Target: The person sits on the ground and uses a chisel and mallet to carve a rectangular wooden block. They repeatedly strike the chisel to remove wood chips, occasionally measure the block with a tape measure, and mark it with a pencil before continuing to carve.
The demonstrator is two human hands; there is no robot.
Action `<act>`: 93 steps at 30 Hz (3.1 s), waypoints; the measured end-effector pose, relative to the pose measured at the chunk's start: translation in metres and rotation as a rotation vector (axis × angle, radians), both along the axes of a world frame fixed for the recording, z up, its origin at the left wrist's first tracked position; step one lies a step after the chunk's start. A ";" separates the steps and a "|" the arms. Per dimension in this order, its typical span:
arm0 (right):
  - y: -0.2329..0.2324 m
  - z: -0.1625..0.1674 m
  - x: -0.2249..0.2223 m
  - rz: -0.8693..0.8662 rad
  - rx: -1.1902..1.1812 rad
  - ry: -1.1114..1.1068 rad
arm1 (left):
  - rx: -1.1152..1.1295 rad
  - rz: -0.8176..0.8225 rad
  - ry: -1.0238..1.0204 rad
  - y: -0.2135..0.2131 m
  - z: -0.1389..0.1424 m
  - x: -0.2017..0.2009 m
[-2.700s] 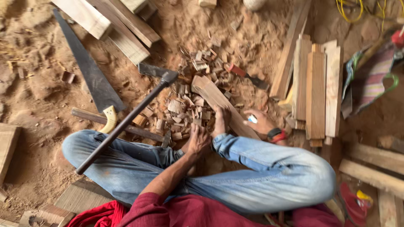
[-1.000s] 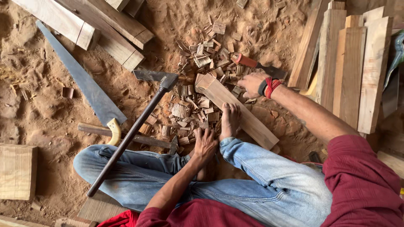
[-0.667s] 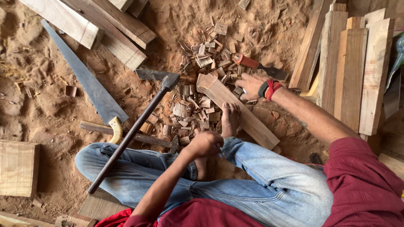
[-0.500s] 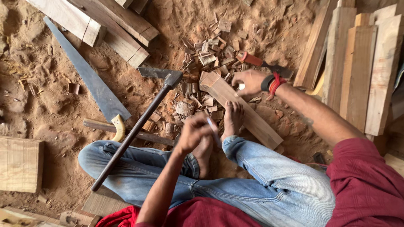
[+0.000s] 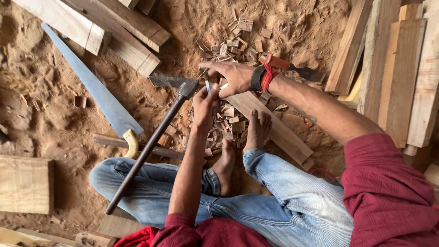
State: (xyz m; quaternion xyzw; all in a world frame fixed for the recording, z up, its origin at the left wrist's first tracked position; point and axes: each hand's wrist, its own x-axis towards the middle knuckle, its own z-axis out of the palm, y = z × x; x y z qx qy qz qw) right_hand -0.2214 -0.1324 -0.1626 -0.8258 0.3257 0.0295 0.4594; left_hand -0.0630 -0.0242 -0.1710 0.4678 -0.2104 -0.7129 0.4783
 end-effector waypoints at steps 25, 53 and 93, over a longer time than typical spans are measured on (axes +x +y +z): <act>-0.034 -0.084 -0.083 -0.633 0.654 -0.361 | -0.066 0.100 -0.778 0.000 -0.034 -0.023; -0.036 -0.056 -0.076 -0.422 1.002 -0.894 | -0.182 0.013 -0.664 -0.019 -0.023 -0.051; -0.032 -0.035 -0.059 0.037 -0.300 0.727 | -0.183 -0.047 -0.962 -0.017 -0.026 -0.059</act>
